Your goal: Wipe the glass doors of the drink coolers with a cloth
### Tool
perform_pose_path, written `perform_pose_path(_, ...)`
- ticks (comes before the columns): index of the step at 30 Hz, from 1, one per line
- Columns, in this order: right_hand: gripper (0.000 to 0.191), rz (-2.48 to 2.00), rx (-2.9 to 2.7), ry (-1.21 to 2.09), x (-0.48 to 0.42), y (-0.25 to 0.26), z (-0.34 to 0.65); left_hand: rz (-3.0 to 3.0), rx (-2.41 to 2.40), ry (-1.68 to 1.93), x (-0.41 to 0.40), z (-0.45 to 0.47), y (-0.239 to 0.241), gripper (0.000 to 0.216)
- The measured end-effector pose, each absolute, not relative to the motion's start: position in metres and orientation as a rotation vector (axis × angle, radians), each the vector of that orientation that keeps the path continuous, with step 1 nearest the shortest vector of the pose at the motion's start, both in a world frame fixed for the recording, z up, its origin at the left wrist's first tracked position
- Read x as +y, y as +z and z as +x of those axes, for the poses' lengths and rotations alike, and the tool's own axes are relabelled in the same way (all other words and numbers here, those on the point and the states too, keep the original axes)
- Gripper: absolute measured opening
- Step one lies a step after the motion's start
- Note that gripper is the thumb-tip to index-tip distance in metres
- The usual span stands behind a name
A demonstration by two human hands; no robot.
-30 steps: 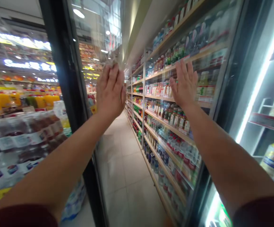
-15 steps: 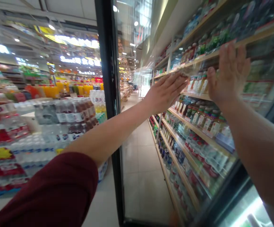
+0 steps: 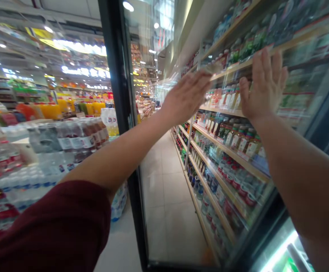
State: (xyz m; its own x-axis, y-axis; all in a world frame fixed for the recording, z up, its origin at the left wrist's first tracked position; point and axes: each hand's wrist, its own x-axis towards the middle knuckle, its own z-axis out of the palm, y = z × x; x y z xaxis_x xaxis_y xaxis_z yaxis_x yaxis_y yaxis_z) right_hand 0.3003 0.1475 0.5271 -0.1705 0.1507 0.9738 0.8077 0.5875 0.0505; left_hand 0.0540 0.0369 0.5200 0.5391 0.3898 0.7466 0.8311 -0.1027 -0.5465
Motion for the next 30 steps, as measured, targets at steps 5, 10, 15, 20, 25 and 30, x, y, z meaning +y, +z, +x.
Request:
perform_pose_path(5, 0.073, -0.848, -1.777, -0.611, 0.148, 0.533, 0.305, -1.494, -1.113, -0.829, 0.043, 0.055, 0.519, 0.061)
perform_pose_path(10, 0.074, -0.829, -1.762, -0.597, 0.149, 0.534, 0.303, -1.870, -0.919, -0.404, 0.043, 0.067, 0.505, 0.060)
perform_pose_path(15, 0.074, -0.814, -1.695, -0.667, 0.144, 0.529, 0.299, -1.444, -1.114, -0.904, 0.046, 0.058, 0.517, 0.060)
perform_pose_path(20, 0.072, -0.745, -1.650, -0.688, 0.146, 0.525, 0.298, -1.828, -0.881, -0.290, 0.044, 0.069, 0.486, 0.051)
perform_pose_path(25, 0.075, -0.743, -1.644, -0.688, 0.161, 0.526, 0.300, -1.524, -1.123, -0.516, 0.030, 0.060, 0.510, 0.054)
perform_pose_path(30, 0.077, -0.735, -1.679, -0.696, 0.165, 0.526, 0.304, -1.395, -1.238, -0.513, 0.028, 0.061, 0.508, 0.055)
